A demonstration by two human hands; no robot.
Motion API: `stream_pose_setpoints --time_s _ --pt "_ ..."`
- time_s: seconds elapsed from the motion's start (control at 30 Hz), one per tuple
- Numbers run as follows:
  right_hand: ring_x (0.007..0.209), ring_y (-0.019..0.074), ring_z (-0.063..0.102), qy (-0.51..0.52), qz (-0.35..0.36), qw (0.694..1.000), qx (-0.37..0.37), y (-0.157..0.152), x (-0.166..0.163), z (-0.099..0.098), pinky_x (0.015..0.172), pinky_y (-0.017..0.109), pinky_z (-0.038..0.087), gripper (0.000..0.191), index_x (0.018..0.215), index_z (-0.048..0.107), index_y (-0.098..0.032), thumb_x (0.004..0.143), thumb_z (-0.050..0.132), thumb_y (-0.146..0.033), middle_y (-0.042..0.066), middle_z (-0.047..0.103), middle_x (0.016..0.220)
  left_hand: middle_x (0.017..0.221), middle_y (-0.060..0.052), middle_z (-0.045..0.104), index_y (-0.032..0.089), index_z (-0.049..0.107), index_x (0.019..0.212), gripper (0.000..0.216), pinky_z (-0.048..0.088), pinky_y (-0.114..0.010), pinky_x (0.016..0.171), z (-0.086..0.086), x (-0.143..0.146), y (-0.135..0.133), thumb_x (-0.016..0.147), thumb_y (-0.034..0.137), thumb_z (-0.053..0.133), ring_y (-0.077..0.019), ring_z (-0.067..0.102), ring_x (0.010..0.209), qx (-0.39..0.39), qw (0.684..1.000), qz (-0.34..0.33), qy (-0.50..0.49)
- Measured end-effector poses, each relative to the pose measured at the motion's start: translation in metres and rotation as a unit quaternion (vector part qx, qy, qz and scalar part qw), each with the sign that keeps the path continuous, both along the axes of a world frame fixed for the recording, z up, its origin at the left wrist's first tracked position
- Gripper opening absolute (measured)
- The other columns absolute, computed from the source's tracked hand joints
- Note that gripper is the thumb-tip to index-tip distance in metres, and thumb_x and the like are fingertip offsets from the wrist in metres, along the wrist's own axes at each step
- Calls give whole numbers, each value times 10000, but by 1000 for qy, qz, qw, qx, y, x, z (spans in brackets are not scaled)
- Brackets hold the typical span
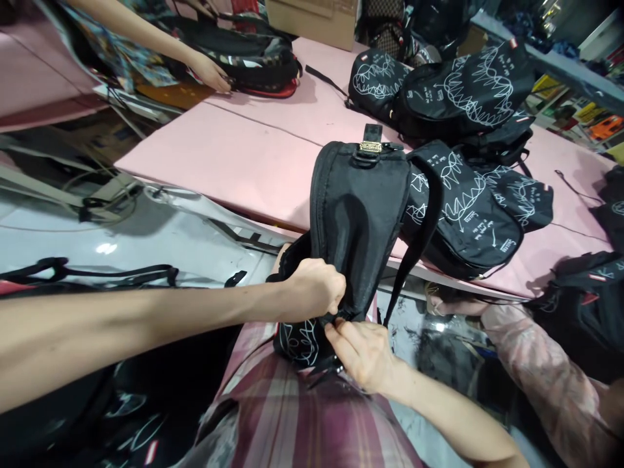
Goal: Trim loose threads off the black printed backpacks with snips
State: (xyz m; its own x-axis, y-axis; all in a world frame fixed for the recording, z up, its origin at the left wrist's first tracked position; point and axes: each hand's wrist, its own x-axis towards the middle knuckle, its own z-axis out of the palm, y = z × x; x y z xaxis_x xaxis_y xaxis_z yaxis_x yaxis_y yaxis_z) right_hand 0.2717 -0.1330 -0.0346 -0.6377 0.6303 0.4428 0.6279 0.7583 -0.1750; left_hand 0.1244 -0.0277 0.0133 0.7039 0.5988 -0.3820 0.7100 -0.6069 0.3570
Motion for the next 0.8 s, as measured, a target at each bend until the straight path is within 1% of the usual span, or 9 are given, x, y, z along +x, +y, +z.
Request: stream_pose_setpoints --time_s 0.07,0.17,0.23,0.3,0.4,0.53,0.7,0.77,0.8 --pt "623 115 558 -9 -2 1000 -3 -1 1 -2 502 240 410 299 1028 579 -67 935 302 -127 63 612 776 627 -44 641 164 631 607 116 291 -253 485 -6 -4 -6 674 88 575 -172 594 582 38 998 -16 -40" --pt "651 117 572 -23 -17 1000 -5 -2 3 -4 535 238 430 296 1069 573 -72 935 315 -130 76 627 837 690 -51 631 151 577 654 137 326 -256 509 -15 -12 -16 727 65 500 -164 583 622 84 991 -6 -100" --pt "647 117 573 -24 -21 999 -5 -2 5 -3 536 239 434 299 1077 575 -77 938 318 -140 79 634 857 691 -42 607 158 546 652 147 339 -259 533 -18 -15 -22 759 88 474 -162 564 640 92 989 14 -117" --pt "635 116 574 -13 -17 1000 0 -1 8 0 517 238 429 298 1064 584 -80 938 322 -141 77 641 855 695 -37 590 163 519 627 160 347 -261 564 -17 -15 -25 767 104 467 -160 549 663 84 988 27 -130" --pt "642 114 587 18 -18 1000 3 1 12 4 511 227 437 324 1038 602 -88 945 301 -161 77 647 840 698 -30 579 163 510 619 196 348 -258 587 -13 -12 -29 796 136 430 -149 532 666 58 983 66 -161" --pt "708 118 618 46 -37 998 -13 -3 15 5 571 214 485 364 1048 615 -114 953 269 -179 82 657 858 675 -8 572 163 529 656 243 354 -235 590 -10 -9 -32 835 189 366 -121 522 624 4 965 138 -222" --pt "845 143 636 74 -44 996 -22 -9 14 -4 661 224 524 331 1105 603 -103 936 326 -167 109 654 931 607 15 531 167 503 620 243 319 -225 546 -6 -11 -30 807 213 356 -109 472 577 -59 953 165 -247" --pt "873 149 635 75 -50 996 -14 -10 14 -7 666 224 526 328 1125 595 -104 930 338 -159 113 651 939 591 16 507 167 492 602 221 302 -228 531 -3 -10 -28 778 238 379 -112 444 564 -108 942 193 -253" --pt "869 148 637 76 -51 996 -11 -10 14 -8 658 222 525 328 1125 596 -108 932 336 -161 110 651 928 578 18 487 167 481 594 212 294 -227 520 -1 -9 -28 764 257 391 -110 424 551 -148 927 220 -266"
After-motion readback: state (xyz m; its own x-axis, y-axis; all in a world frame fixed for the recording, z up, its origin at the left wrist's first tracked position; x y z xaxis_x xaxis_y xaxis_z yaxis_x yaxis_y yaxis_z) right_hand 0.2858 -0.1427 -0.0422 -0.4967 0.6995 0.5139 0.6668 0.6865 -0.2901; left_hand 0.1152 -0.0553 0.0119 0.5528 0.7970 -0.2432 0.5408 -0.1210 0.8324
